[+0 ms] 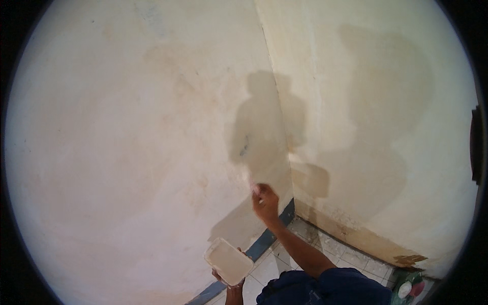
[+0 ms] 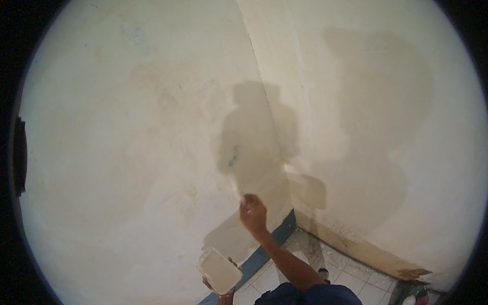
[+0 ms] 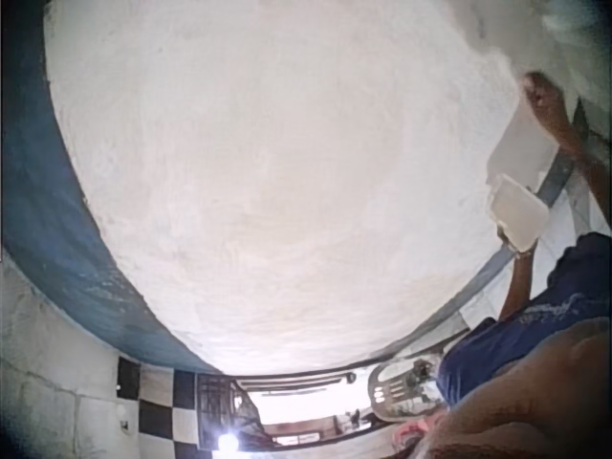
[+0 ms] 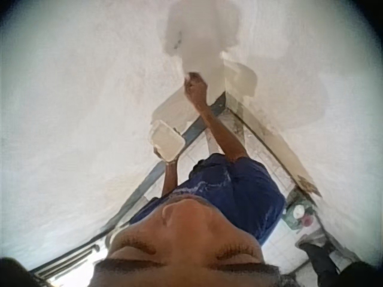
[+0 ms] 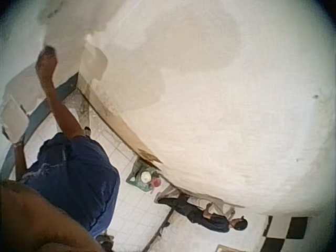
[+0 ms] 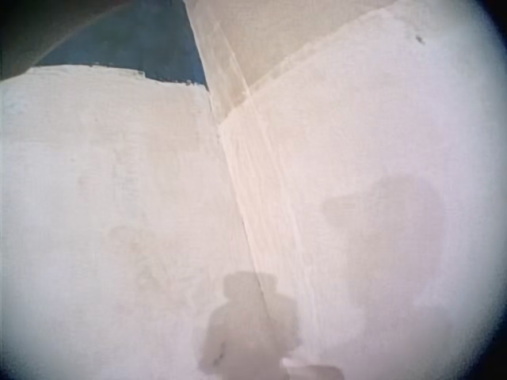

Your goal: The person scrapes filler from a tray using a putty knife and applies it to holes and cracks in a wall.

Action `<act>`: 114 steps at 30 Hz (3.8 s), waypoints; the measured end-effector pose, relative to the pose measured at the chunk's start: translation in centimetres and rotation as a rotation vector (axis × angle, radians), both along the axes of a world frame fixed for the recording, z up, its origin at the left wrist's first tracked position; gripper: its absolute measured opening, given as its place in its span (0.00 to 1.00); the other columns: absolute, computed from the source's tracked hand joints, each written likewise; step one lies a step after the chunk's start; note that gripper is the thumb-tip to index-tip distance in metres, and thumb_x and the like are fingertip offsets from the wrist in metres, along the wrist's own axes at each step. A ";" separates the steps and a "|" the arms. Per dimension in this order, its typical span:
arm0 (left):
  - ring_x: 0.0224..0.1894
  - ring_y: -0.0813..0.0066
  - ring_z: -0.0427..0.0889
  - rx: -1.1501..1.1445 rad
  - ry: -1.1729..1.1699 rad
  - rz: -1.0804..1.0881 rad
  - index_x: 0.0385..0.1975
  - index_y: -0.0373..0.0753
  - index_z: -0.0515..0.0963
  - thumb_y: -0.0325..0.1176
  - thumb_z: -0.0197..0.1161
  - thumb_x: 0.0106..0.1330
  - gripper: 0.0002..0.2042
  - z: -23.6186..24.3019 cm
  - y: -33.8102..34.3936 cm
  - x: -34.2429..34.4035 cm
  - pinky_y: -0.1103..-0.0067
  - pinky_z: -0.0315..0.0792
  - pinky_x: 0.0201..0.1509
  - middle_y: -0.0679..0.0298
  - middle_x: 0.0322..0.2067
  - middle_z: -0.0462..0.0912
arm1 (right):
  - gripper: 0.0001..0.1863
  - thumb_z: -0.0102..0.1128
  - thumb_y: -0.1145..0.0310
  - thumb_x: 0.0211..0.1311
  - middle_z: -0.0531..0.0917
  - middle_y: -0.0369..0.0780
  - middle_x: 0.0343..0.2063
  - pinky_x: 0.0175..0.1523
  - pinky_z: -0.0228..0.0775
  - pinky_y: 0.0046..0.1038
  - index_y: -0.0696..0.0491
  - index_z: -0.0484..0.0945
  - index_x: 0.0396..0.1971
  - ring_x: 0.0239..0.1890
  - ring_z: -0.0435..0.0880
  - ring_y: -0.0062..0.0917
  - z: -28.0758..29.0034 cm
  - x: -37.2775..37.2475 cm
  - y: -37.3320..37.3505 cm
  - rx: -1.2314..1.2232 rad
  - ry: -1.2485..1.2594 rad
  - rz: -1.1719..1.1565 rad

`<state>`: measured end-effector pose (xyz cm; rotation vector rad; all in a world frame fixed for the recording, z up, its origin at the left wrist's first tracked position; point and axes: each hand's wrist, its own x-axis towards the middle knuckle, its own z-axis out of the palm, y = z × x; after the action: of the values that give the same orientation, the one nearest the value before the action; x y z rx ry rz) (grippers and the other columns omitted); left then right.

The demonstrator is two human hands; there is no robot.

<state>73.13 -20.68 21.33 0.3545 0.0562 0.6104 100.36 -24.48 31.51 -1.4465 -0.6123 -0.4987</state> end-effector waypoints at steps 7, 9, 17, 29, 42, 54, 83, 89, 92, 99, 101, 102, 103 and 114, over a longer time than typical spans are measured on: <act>0.60 0.41 0.66 0.052 0.015 0.003 0.67 0.53 0.60 0.70 0.60 0.48 0.46 1.2 0.4 2.5 0.43 0.62 0.59 0.45 0.63 0.63 | 0.10 0.59 0.78 0.53 0.77 0.42 0.36 0.36 0.72 0.35 0.56 0.78 0.37 0.34 0.79 0.37 8.1 5.0 5.1 -0.073 -0.120 -0.244; 0.60 0.41 0.66 0.107 0.026 0.004 0.67 0.53 0.60 0.70 0.60 0.48 0.46 1.6 0.3 2.8 0.43 0.61 0.60 0.46 0.63 0.64 | 0.14 0.62 0.76 0.49 0.76 0.44 0.38 0.38 0.74 0.36 0.58 0.78 0.38 0.38 0.78 0.38 6.8 1.0 6.6 -0.210 -0.216 -0.195; 0.60 0.41 0.66 -0.020 -0.046 -0.026 0.67 0.52 0.59 0.68 0.58 0.50 0.44 3.1 1.3 2.7 0.41 0.59 0.61 0.44 0.62 0.64 | 0.11 0.61 0.76 0.54 0.79 0.42 0.32 0.34 0.74 0.29 0.58 0.81 0.39 0.28 0.81 0.32 6.5 0.7 -0.5 -0.055 -0.076 0.024; 0.61 0.38 0.67 0.004 -0.088 0.003 0.70 0.52 0.56 0.65 0.59 0.54 0.44 3.5 3.1 0.6 0.38 0.59 0.61 0.41 0.62 0.64 | 0.14 0.61 0.79 0.49 0.78 0.42 0.38 0.40 0.74 0.35 0.56 0.78 0.39 0.38 0.79 0.38 3.4 2.3 6.8 -0.223 -0.118 -0.121; 0.61 0.40 0.65 -0.031 -0.060 -0.021 0.69 0.54 0.57 0.70 0.57 0.52 0.45 3.8 3.3 5.6 0.40 0.61 0.58 0.44 0.63 0.62 | 0.14 0.59 0.77 0.56 0.78 0.46 0.34 0.36 0.73 0.34 0.57 0.76 0.44 0.34 0.82 0.38 9.2 13.5 4.4 -0.069 -0.077 -0.258; 0.61 0.39 0.66 -0.074 -0.084 -0.047 0.69 0.53 0.56 0.67 0.60 0.52 0.45 1.5 -2.4 5.2 0.39 0.58 0.62 0.42 0.62 0.64 | 0.09 0.62 0.75 0.56 0.77 0.43 0.31 0.33 0.74 0.27 0.60 0.79 0.37 0.29 0.80 0.32 5.4 0.8 -3.9 -0.153 -0.309 0.146; 0.64 0.42 0.63 -0.011 -0.130 -0.089 0.71 0.55 0.53 0.67 0.60 0.51 0.47 2.7 -5.7 9.6 0.41 0.51 0.67 0.45 0.65 0.58 | 0.10 0.57 0.78 0.60 0.78 0.41 0.32 0.32 0.72 0.26 0.57 0.80 0.41 0.28 0.79 0.29 -2.3 22.2 -2.8 -0.256 0.025 -0.440; 0.64 0.41 0.63 -0.103 -0.186 -0.064 0.70 0.52 0.53 0.66 0.61 0.52 0.47 2.1 -5.5 10.7 0.40 0.53 0.65 0.44 0.65 0.58 | 0.07 0.64 0.74 0.53 0.78 0.46 0.32 0.34 0.74 0.38 0.58 0.76 0.31 0.33 0.80 0.41 -6.8 5.9 -0.3 -0.263 -0.142 0.050; 0.64 0.41 0.62 -0.017 -0.224 -0.084 0.71 0.53 0.53 0.66 0.60 0.52 0.47 1.5 -5.2 11.4 0.40 0.52 0.66 0.44 0.65 0.58 | 0.08 0.65 0.73 0.53 0.78 0.44 0.32 0.33 0.74 0.35 0.57 0.77 0.33 0.31 0.80 0.38 -7.4 4.7 -4.6 -0.227 -0.152 0.318; 0.63 0.43 0.63 -0.082 -0.122 -0.025 0.70 0.52 0.54 0.70 0.59 0.50 0.49 0.0 -6.3 13.6 0.38 0.54 0.64 0.45 0.65 0.58 | 0.06 0.59 0.76 0.57 0.78 0.44 0.30 0.32 0.73 0.32 0.56 0.79 0.35 0.28 0.81 0.38 -7.8 21.1 -6.4 -0.200 0.088 -0.246; 0.64 0.40 0.62 -0.095 -0.176 -0.034 0.71 0.51 0.52 0.66 0.60 0.53 0.47 0.1 -7.3 14.7 0.39 0.53 0.65 0.44 0.65 0.57 | 0.06 0.57 0.78 0.57 0.78 0.45 0.31 0.35 0.73 0.34 0.57 0.77 0.35 0.32 0.80 0.41 -7.5 23.1 -5.3 -0.151 0.066 -0.267; 0.64 0.40 0.62 -0.092 -0.175 -0.041 0.71 0.51 0.52 0.66 0.60 0.53 0.47 -0.1 -7.6 15.4 0.39 0.53 0.65 0.44 0.65 0.57 | 0.06 0.58 0.77 0.56 0.77 0.46 0.31 0.36 0.72 0.37 0.57 0.76 0.34 0.34 0.79 0.42 -8.1 21.7 -4.2 -0.096 0.048 -0.131; 0.64 0.39 0.62 -0.087 -0.178 -0.046 0.71 0.52 0.52 0.66 0.60 0.53 0.47 -0.4 -7.8 16.0 0.39 0.53 0.65 0.43 0.65 0.57 | 0.06 0.59 0.75 0.56 0.77 0.47 0.32 0.34 0.72 0.39 0.57 0.75 0.33 0.33 0.78 0.43 -8.7 19.7 -3.4 -0.213 -0.096 -0.138; 0.64 0.41 0.62 0.002 -0.145 0.013 0.71 0.50 0.52 0.66 0.60 0.53 0.47 -1.3 -12.4 22.6 0.38 0.54 0.65 0.44 0.65 0.57 | 0.05 0.62 0.71 0.57 0.78 0.44 0.24 0.34 0.71 0.35 0.56 0.79 0.30 0.25 0.79 0.37 -12.2 29.7 -14.1 -0.256 -0.019 -0.292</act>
<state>95.78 -33.10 20.05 0.3113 -0.0814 0.6478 130.02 -38.56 19.36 -1.7891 -0.4941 -0.6821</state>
